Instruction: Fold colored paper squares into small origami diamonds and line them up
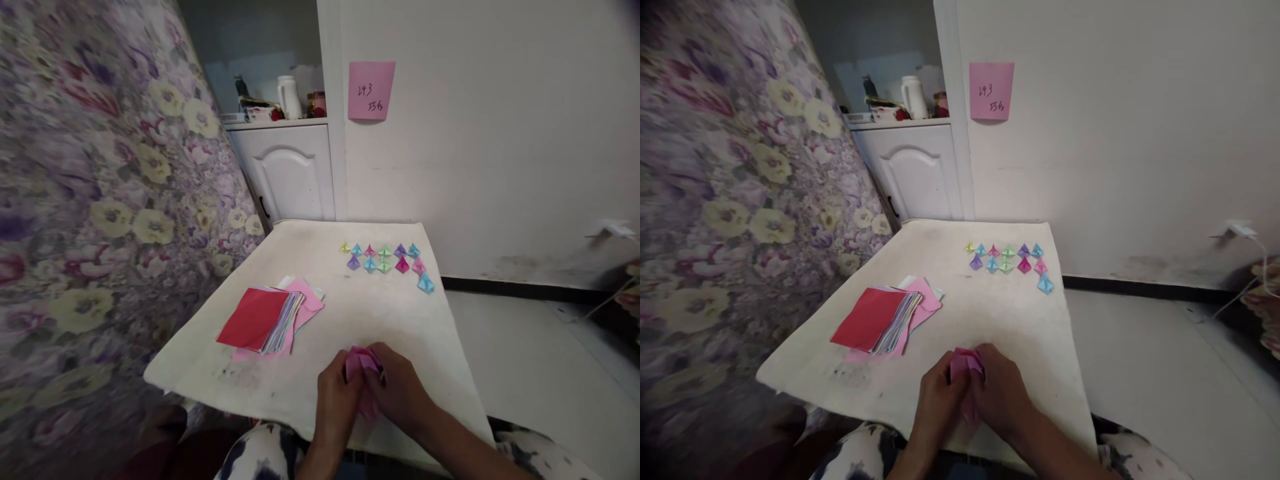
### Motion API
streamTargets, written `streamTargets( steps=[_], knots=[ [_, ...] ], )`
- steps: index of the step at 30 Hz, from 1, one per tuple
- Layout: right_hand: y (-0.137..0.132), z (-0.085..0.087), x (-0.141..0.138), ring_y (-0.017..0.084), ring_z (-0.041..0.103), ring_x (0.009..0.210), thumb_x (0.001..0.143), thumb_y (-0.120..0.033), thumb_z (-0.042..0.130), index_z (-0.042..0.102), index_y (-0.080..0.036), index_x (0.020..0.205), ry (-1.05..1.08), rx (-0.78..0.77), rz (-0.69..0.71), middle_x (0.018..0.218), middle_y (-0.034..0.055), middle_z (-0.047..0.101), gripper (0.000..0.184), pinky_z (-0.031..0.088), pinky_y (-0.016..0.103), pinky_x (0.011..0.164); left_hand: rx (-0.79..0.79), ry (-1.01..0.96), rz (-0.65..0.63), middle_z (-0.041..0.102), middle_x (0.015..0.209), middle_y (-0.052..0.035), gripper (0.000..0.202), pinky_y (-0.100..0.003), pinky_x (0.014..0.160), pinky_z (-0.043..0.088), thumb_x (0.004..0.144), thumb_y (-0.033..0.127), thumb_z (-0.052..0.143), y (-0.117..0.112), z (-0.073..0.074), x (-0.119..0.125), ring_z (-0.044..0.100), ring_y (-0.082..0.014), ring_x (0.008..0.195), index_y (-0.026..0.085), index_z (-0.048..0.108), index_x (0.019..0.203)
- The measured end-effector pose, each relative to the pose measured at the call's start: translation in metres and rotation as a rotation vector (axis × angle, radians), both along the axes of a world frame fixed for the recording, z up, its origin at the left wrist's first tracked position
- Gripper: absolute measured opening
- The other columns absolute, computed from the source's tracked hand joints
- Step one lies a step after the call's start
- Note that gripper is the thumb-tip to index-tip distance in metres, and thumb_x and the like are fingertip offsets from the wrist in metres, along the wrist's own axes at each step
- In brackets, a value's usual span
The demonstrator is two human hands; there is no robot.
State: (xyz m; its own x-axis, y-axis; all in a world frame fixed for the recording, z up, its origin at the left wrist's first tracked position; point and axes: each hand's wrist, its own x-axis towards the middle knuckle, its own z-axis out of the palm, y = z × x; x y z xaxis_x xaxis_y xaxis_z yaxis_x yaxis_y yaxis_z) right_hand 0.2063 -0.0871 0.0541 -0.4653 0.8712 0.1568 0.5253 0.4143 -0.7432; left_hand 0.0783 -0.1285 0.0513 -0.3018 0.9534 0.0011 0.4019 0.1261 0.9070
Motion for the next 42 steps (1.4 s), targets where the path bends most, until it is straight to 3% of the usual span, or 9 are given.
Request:
streamTargets(
  steps=[6, 10, 13, 18, 24, 31, 34, 38, 42],
  knots=[
    [0.006, -0.005, -0.007, 0.016, 0.055, 0.067, 0.076, -0.016, 0.051, 0.053, -0.02, 0.082, -0.045, -0.009, -0.082, 0.076, 0.0013, 0.059, 0.007, 0.037, 0.025, 0.062, -0.021, 0.13, 0.031, 0.059, 0.065, 0.0037, 0.01, -0.022, 0.054, 0.03, 0.081, 0.02, 0.046, 0.0, 0.003, 0.003, 0.053, -0.0144, 0.06, 0.023, 0.056, 0.082],
    [0.006, -0.006, -0.007, 0.015, 0.053, 0.061, 0.075, -0.013, 0.048, 0.049, -0.02, 0.074, -0.057, -0.005, -0.107, 0.069, -0.0006, 0.057, 0.008, 0.034, 0.023, 0.057, -0.053, 0.193, 0.051, 0.057, 0.06, 0.004, 0.022, -0.023, 0.054, 0.03, 0.078, 0.019, 0.048, 0.0, 0.001, 0.001, 0.054, -0.016, 0.058, 0.024, 0.058, 0.097],
    [0.004, -0.004, -0.006, 0.014, 0.053, 0.062, 0.072, -0.008, 0.046, 0.05, -0.021, 0.08, -0.065, 0.063, -0.099, 0.075, 0.0001, 0.057, 0.015, 0.033, 0.024, 0.057, -0.063, 0.247, 0.08, 0.059, 0.061, 0.002, 0.03, -0.024, 0.056, 0.032, 0.077, 0.019, 0.049, 0.0, 0.0, 0.001, 0.055, -0.0177, 0.06, 0.023, 0.06, 0.104],
    [0.004, -0.005, -0.009, 0.015, 0.054, 0.069, 0.069, -0.008, 0.048, 0.051, -0.021, 0.081, -0.015, 0.045, -0.112, 0.083, 0.0017, 0.055, 0.018, 0.035, 0.025, 0.062, 0.014, 0.185, 0.012, 0.069, 0.092, -0.0038, 0.031, -0.027, 0.073, 0.04, 0.074, 0.011, 0.047, 0.001, 0.003, 0.002, 0.061, -0.0201, 0.084, 0.023, 0.068, 0.093],
    [0.009, -0.012, -0.01, 0.014, 0.05, 0.063, 0.067, -0.006, 0.049, 0.051, -0.02, 0.071, 0.029, -0.023, -0.097, 0.07, -0.0007, 0.054, 0.015, 0.033, 0.024, 0.059, 0.018, 0.175, -0.013, 0.07, 0.088, -0.0036, 0.034, -0.027, 0.073, 0.041, 0.07, 0.008, 0.045, 0.001, 0.005, 0.001, 0.06, -0.0196, 0.083, 0.022, 0.069, 0.089],
    [0.014, -0.011, -0.005, 0.014, 0.053, 0.067, 0.064, -0.003, 0.048, 0.055, -0.019, 0.069, 0.105, -0.046, -0.053, 0.071, -0.0005, 0.056, 0.019, 0.036, 0.022, 0.06, 0.045, -0.031, -0.047, 0.071, 0.087, -0.0034, 0.033, -0.026, 0.075, 0.044, 0.071, 0.012, 0.043, 0.001, 0.006, -0.006, 0.062, -0.0203, 0.084, 0.02, 0.07, 0.088],
    [0.015, -0.006, -0.002, 0.014, 0.053, 0.068, 0.061, 0.0, 0.043, 0.056, -0.019, 0.073, 0.174, -0.083, -0.034, 0.073, -0.0007, 0.057, 0.027, 0.038, 0.022, 0.06, 0.007, -0.194, -0.05, 0.071, 0.079, -0.0033, 0.03, -0.026, 0.068, 0.045, 0.072, 0.017, 0.045, 0.003, 0.003, -0.008, 0.062, -0.0204, 0.077, 0.017, 0.071, 0.088],
    [0.015, -0.001, 0.0, 0.014, 0.052, 0.065, 0.057, 0.001, 0.039, 0.059, -0.019, 0.071, 0.262, -0.114, -0.026, 0.069, -0.0009, 0.056, 0.031, 0.037, 0.022, 0.059, -0.063, -0.34, -0.003, 0.071, 0.071, -0.002, 0.029, -0.025, 0.057, 0.045, 0.065, 0.017, 0.051, 0.006, -0.002, -0.01, 0.061, -0.0186, 0.063, 0.015, 0.072, 0.085],
    [0.013, 0.0, -0.001, 0.014, 0.052, 0.065, 0.055, 0.001, 0.04, 0.06, -0.018, 0.068, 0.283, -0.075, -0.022, 0.07, -0.0004, 0.055, 0.031, 0.036, 0.022, 0.059, -0.058, -0.343, 0.039, 0.072, 0.077, -0.0039, 0.031, -0.026, 0.061, 0.046, 0.059, 0.013, 0.052, 0.006, -0.005, -0.012, 0.063, -0.0201, 0.069, 0.016, 0.072, 0.082]
  ],
)
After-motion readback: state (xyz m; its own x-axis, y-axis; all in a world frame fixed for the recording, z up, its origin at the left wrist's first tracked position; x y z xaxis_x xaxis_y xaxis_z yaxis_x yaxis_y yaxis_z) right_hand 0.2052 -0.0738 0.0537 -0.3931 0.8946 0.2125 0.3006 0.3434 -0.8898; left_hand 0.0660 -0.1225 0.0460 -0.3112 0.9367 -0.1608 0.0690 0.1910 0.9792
